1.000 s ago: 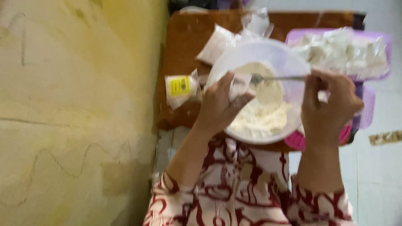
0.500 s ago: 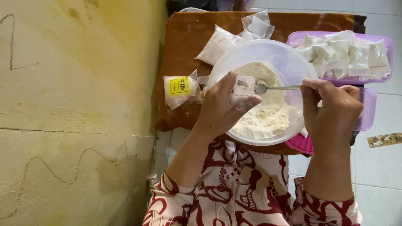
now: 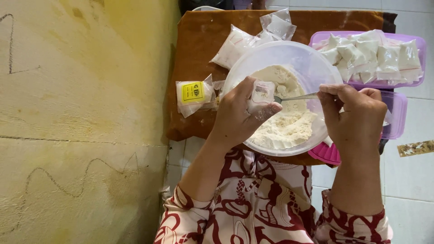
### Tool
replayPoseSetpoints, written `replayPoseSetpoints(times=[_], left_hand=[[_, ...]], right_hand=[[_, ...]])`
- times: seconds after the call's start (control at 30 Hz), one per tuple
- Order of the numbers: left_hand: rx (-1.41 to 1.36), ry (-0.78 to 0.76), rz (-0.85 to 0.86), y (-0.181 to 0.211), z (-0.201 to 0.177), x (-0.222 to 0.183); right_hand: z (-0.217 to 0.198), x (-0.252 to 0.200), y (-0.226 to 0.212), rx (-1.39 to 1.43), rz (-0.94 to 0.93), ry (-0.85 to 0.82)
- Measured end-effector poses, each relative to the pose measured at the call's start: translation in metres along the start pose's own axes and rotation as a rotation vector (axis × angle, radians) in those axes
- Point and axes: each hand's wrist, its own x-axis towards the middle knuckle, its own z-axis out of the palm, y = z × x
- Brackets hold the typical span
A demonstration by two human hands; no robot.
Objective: Packaging white powder from a large bowl into small plastic bags using a spoon.
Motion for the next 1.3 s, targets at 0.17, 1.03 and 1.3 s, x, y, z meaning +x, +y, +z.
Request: replayPoseSetpoints(times=[0.17, 1.03, 1.3], left_hand=[[0.028, 0.012, -0.003, 0.001, 0.000, 0.000], [0.397, -0.047, 0.045, -0.005, 0.012, -0.002], [0.438, -0.051, 0.053, -0.009, 0.016, -0.001]], right_hand=[[0.001, -0.002, 0.001, 0.053, 0.023, 0.013], [-0.042, -0.054, 0.113, -0.160, -0.148, 0.204], [-0.057, -0.046, 0.079, 0.232, 0.039, 0.131]])
